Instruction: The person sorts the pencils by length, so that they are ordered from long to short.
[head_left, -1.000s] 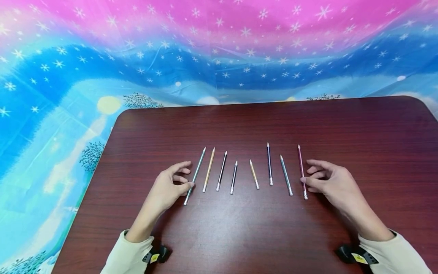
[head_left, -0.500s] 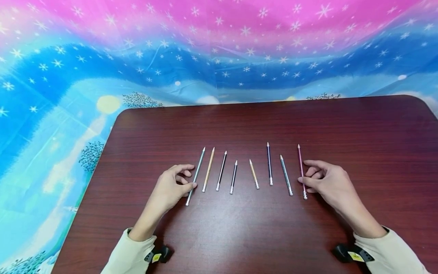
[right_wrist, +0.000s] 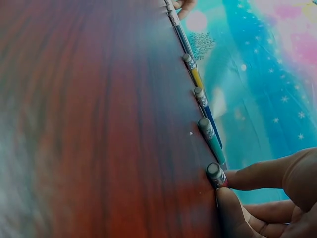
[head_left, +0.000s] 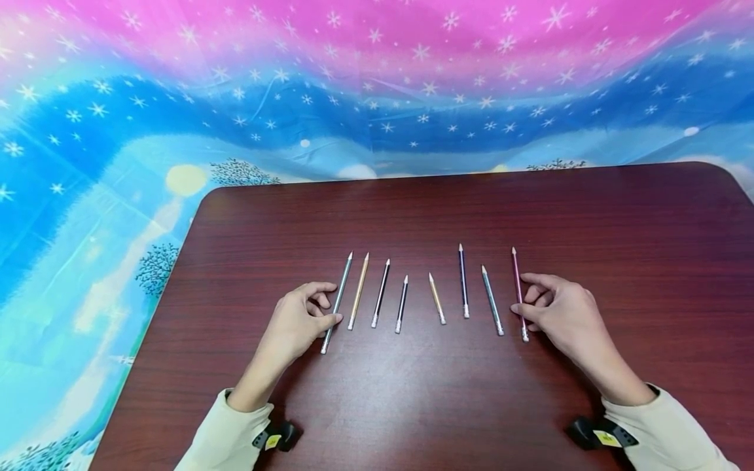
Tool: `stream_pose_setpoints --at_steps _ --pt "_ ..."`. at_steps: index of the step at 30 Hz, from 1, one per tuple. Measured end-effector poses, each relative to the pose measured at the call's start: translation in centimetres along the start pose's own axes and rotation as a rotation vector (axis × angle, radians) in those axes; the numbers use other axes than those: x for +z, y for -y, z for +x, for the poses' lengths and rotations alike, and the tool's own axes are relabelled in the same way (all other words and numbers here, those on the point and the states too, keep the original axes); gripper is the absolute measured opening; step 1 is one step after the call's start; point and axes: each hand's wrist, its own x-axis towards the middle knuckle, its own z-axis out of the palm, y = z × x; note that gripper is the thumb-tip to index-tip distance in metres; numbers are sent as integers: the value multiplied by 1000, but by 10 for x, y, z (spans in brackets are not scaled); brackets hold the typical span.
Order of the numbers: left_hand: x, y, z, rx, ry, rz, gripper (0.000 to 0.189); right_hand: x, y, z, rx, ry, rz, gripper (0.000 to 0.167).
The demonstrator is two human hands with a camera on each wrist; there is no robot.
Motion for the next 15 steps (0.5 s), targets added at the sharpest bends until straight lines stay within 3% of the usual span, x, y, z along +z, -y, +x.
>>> stream_pose_setpoints --at_steps 8,15 --pt "0 -3 -2 23 -11 -18 44 2 -2 -1 -90 -87 -93 46" --pt "0 -5 -3 12 -19 2 42 2 -1 0 -67 -82 -138 44"
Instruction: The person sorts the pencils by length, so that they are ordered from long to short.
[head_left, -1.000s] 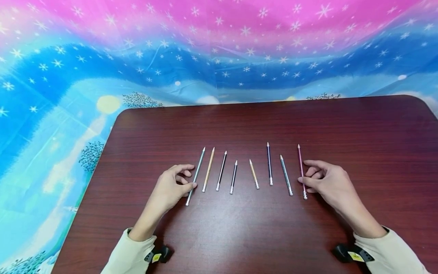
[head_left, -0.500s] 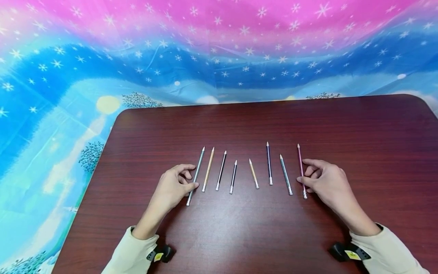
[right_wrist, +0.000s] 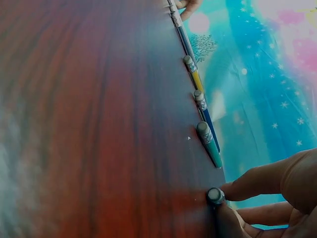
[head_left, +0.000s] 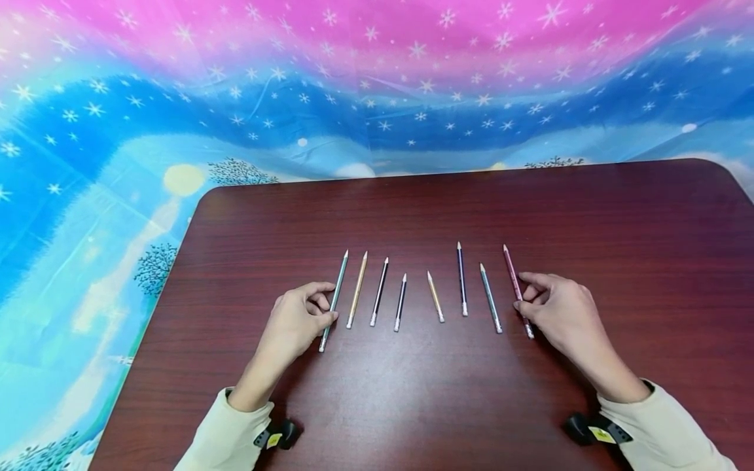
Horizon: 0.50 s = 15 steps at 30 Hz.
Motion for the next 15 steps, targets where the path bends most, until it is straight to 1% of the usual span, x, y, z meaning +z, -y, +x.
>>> stream_pose_setpoints --at_steps 6,15 --pt "0 -3 1 -28 -4 44 43 -1 2 2 5 7 -40 45" --pt "0 -7 0 -46 -12 98 47 -1 5 2 -7 -9 -65 49"
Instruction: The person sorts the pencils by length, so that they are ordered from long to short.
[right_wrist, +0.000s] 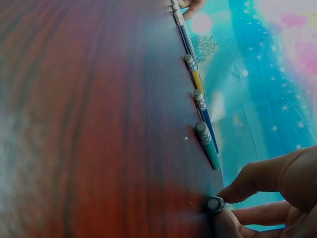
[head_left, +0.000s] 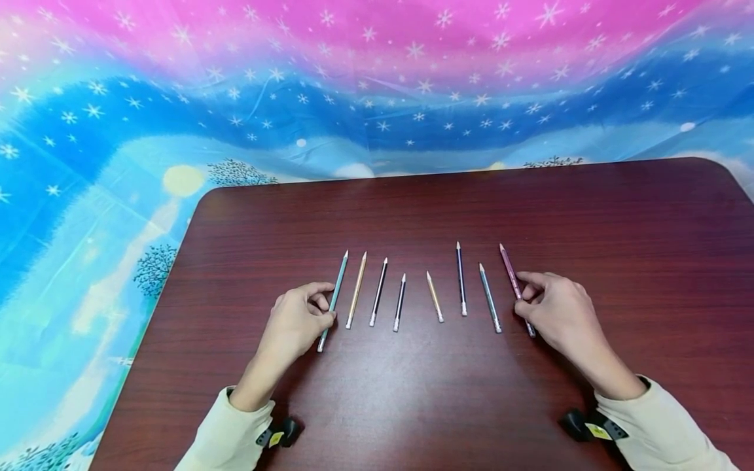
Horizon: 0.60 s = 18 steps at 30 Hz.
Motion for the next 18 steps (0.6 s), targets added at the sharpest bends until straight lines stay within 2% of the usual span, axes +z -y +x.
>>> stream_pose_setpoints --at_steps 10,18 --pt "0 -2 0 5 -14 29 51 2 -1 1 18 21 13 51" --pt "0 -1 -1 23 -18 39 50 -1 -2 1 37 39 81 48"
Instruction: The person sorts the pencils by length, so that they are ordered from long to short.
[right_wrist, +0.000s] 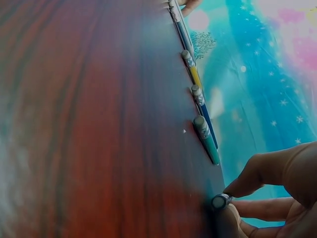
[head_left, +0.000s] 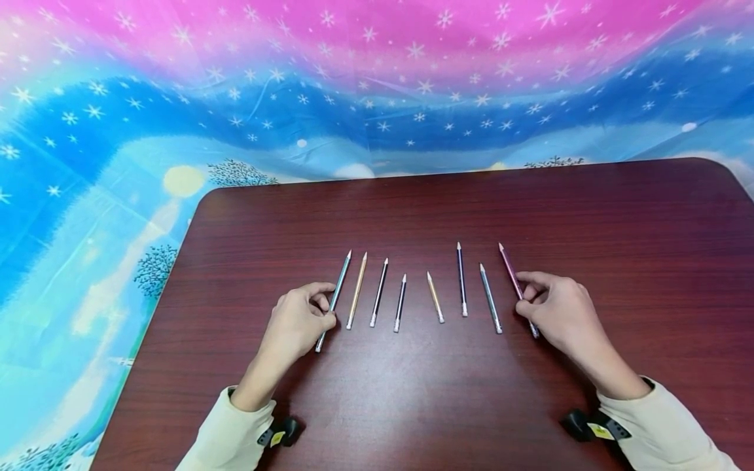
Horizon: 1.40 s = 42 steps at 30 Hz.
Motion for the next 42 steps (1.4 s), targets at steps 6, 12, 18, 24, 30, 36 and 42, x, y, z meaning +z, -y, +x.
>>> stream_pose_setpoints --at_steps 6,12,18,24,30,36,42 --pt "-2 1 1 -23 16 -37 51 -2 -1 -1 9 19 59 46" --pt "-3 3 3 -39 37 -92 52 -5 -2 -1 29 41 88 45" --pt "-4 7 3 -39 54 -157 53 -7 0 2 30 62 107 43" --pt "-7 10 3 -34 53 -195 55 -6 4 3 16 66 139 42" --pt "-12 13 3 -39 60 -251 53 -5 8 4 24 80 165 44" --pt "-17 17 4 -58 67 -346 53 -1 19 9 26 116 204 45" --pt "-23 24 9 -71 81 -418 55 4 31 13 37 165 266 47"
